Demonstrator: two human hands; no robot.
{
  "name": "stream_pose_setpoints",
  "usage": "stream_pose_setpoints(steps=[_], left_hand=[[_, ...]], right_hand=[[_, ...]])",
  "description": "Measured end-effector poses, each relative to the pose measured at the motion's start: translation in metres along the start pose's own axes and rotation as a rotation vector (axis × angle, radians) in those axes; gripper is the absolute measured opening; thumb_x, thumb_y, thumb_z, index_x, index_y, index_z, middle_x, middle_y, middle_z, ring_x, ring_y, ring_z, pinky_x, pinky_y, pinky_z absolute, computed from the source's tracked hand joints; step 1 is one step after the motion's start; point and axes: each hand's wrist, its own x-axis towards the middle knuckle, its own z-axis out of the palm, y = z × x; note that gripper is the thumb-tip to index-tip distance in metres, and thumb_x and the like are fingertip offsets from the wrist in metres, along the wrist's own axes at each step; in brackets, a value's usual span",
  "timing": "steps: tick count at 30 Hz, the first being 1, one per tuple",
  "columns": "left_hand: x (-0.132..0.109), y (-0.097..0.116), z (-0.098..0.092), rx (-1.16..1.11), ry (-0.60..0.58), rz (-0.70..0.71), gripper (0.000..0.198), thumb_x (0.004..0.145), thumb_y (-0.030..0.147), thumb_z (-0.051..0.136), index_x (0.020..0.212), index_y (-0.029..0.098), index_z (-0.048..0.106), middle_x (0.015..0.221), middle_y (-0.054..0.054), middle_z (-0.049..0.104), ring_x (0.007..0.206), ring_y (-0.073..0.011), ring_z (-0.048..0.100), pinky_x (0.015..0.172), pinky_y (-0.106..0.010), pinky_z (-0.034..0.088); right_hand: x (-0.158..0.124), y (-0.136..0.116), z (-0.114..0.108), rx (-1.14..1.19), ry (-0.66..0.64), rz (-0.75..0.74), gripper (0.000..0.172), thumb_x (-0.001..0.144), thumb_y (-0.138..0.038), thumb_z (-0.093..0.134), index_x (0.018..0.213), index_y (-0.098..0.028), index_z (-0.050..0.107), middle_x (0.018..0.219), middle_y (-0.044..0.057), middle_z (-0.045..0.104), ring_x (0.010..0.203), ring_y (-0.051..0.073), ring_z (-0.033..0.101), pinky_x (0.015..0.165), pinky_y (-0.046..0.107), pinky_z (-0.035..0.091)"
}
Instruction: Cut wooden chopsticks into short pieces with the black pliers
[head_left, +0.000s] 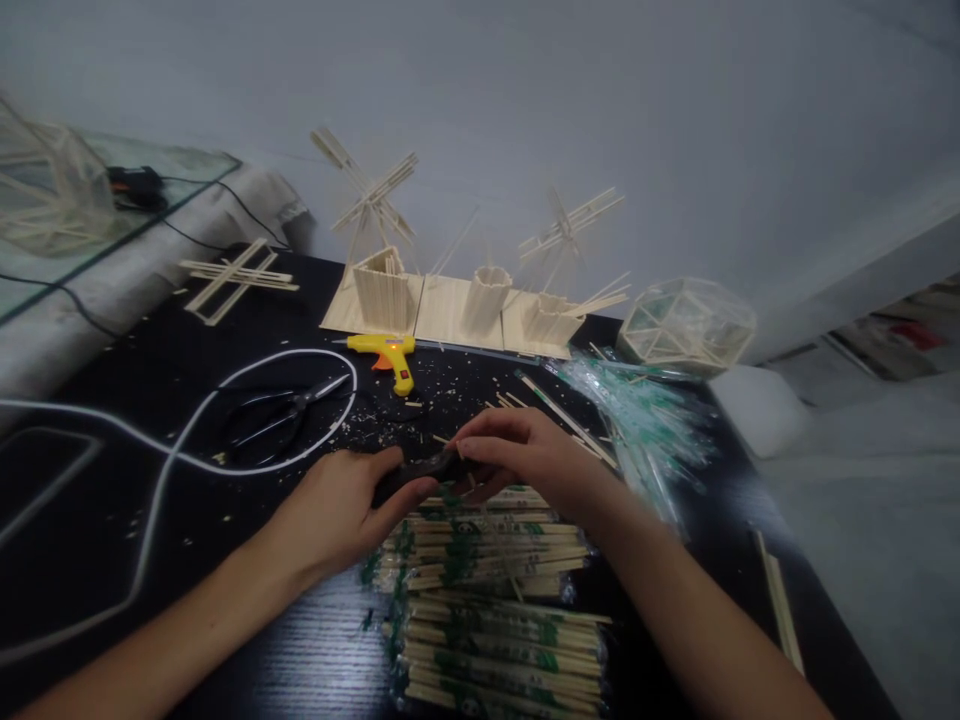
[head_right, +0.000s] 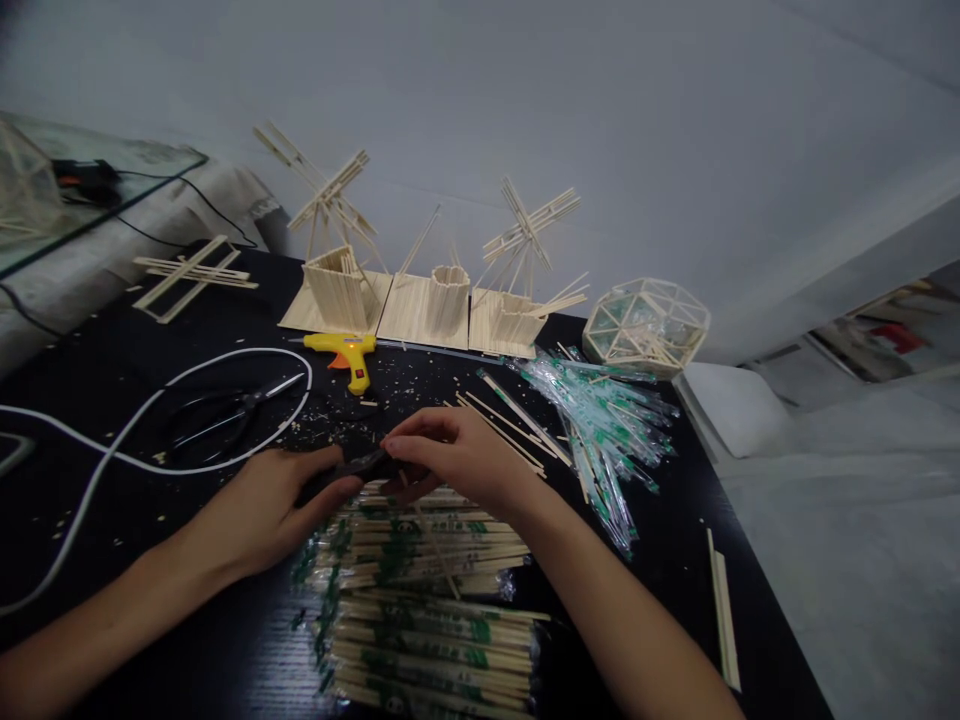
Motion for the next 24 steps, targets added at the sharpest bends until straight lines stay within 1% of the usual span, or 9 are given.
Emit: stream_pose_setpoints(steps=[2, 5, 7, 10, 14, 17, 21, 24], left_hand=[[0.001, 0.001, 0.003, 0.041, -0.017, -0.039, 0.054, 0.097, 0.065, 0.034, 0.078, 0.02, 0.058, 0.065, -0.004, 0.066, 0.061, -0.022, 0.065, 0.058, -0.03, 0.036], [0.003, 0.002, 0.006, 0.088, -0.015, -0.081, 0.058, 0.095, 0.069, 0.032, 0.075, 0.021, 0.056, 0.065, -0.005, 0.066, 0.062, -0.0234, 0.065, 0.058, -0.031, 0.034], [0.003, 0.002, 0.008, 0.105, -0.006, -0.093, 0.06, 0.095, 0.072, 0.031, 0.073, 0.021, 0.054, 0.065, -0.006, 0.065, 0.062, -0.0238, 0.065, 0.059, -0.031, 0.034], [0.004, 0.002, 0.01, 0.148, 0.015, -0.114, 0.06, 0.094, 0.072, 0.031, 0.072, 0.021, 0.053, 0.064, -0.006, 0.065, 0.062, -0.0248, 0.065, 0.059, -0.032, 0.032], [0.007, -0.001, 0.011, 0.21, 0.051, -0.132, 0.059, 0.093, 0.071, 0.032, 0.07, 0.021, 0.054, 0.063, -0.007, 0.065, 0.063, -0.0255, 0.065, 0.059, -0.031, 0.03], [0.011, -0.007, 0.01, 0.211, 0.08, -0.165, 0.061, 0.092, 0.073, 0.033, 0.069, 0.022, 0.055, 0.06, -0.005, 0.062, 0.061, -0.0245, 0.063, 0.059, -0.031, 0.03], [0.014, -0.017, 0.006, 0.144, 0.115, -0.234, 0.063, 0.092, 0.074, 0.033, 0.066, 0.022, 0.056, 0.057, -0.004, 0.058, 0.059, -0.0227, 0.061, 0.06, -0.03, 0.032], [0.015, -0.023, 0.004, 0.061, 0.128, -0.257, 0.061, 0.093, 0.071, 0.035, 0.069, 0.021, 0.061, 0.055, -0.002, 0.058, 0.058, -0.0215, 0.06, 0.062, -0.03, 0.034]], right_hand=[[0.001, 0.0, 0.002, -0.013, 0.075, 0.031, 0.006, 0.083, -0.021, 0.073, 0.084, -0.015, 0.072, 0.07, 0.003, 0.073, 0.063, 0.015, 0.073, 0.061, 0.028, 0.064], [0.0, -0.003, 0.006, -0.051, 0.158, 0.071, 0.005, 0.082, -0.019, 0.072, 0.082, -0.015, 0.071, 0.068, 0.002, 0.072, 0.06, 0.015, 0.072, 0.061, 0.028, 0.063], [0.0, -0.004, 0.006, -0.065, 0.178, 0.08, 0.005, 0.082, -0.02, 0.071, 0.082, -0.015, 0.071, 0.068, 0.003, 0.072, 0.061, 0.015, 0.072, 0.063, 0.03, 0.063], [0.0, -0.004, 0.006, -0.079, 0.174, 0.07, 0.005, 0.082, -0.022, 0.071, 0.082, -0.017, 0.071, 0.068, 0.002, 0.072, 0.062, 0.016, 0.072, 0.066, 0.033, 0.064], [0.0, -0.003, 0.003, -0.114, 0.182, 0.004, 0.007, 0.081, -0.024, 0.073, 0.082, -0.018, 0.071, 0.074, 0.001, 0.07, 0.066, 0.016, 0.073, 0.071, 0.033, 0.066], [-0.002, -0.005, -0.002, -0.157, 0.22, -0.041, 0.011, 0.081, -0.027, 0.074, 0.084, -0.018, 0.069, 0.082, 0.002, 0.07, 0.068, 0.016, 0.075, 0.07, 0.033, 0.066], [-0.012, -0.02, -0.016, -0.236, 0.316, -0.155, 0.02, 0.08, -0.034, 0.077, 0.086, -0.017, 0.068, 0.089, 0.004, 0.071, 0.068, 0.018, 0.076, 0.065, 0.031, 0.066], [-0.026, -0.036, -0.031, -0.282, 0.414, -0.237, 0.023, 0.08, -0.036, 0.079, 0.085, -0.016, 0.069, 0.085, 0.004, 0.072, 0.066, 0.017, 0.076, 0.06, 0.027, 0.064]])
